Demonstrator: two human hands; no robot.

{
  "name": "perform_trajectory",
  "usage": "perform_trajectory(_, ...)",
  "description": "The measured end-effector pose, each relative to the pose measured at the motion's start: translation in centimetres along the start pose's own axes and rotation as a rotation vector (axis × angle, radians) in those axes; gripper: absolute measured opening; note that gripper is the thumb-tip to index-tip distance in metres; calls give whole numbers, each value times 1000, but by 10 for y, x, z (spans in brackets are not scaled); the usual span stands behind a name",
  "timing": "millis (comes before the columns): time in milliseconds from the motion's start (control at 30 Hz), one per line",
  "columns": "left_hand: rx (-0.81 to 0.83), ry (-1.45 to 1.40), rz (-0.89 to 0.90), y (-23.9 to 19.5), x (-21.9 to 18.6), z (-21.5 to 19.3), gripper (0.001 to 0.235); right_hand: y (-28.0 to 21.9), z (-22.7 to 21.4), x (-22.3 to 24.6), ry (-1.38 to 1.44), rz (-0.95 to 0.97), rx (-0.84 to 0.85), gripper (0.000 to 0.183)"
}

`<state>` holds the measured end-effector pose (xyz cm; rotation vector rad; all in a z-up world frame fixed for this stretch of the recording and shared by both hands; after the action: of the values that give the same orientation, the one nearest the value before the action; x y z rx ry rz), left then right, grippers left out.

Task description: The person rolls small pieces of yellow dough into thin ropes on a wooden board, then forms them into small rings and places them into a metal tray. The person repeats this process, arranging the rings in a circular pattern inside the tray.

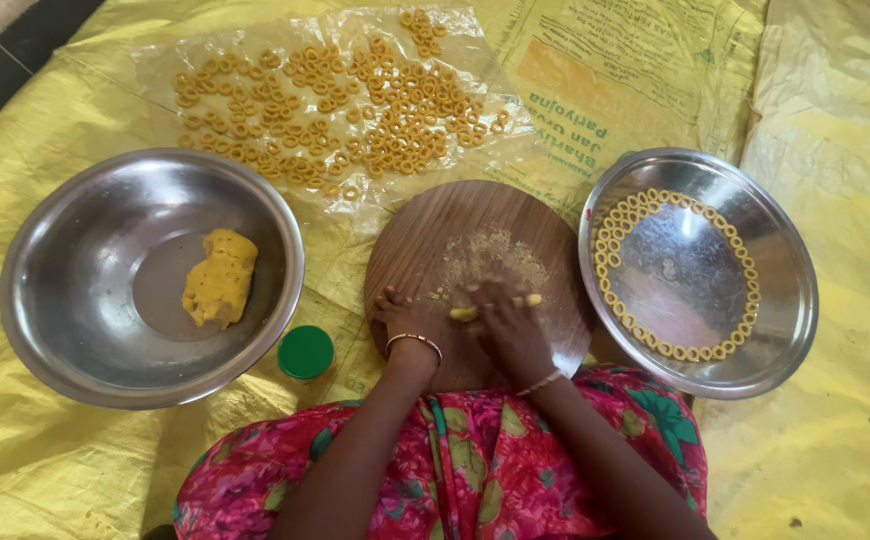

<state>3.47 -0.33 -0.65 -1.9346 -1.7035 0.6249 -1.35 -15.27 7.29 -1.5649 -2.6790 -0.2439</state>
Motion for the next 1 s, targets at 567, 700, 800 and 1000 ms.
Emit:
perform_trajectory(567, -84, 98, -72, 2, 2, 10, 60, -22, 14, -38, 28, 120, 83, 60)
perform_trajectory(700, -38, 111, -64, -7, 0, 2, 66, 14, 32, -54, -13, 93, 74, 73)
perform_trajectory(800, -20, 103, -51, -9, -3, 1, 65, 87, 47, -74, -282, 75, 22, 76)
perform_trajectory(1000, -41, 90, -23, 1, 3, 11, 61, 144, 53, -69, -228, 234, 7, 73)
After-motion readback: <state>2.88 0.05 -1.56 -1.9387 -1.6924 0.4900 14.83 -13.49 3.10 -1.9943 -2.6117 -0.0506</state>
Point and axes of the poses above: each hand's wrist, its own y-axis towards the middle knuckle, its own z-axis out of the palm, x = y × z, the point moved 4 cm from there along y, towards the middle knuckle, and after that the axes turned 6 degrees about x, right-handed, at the moved point
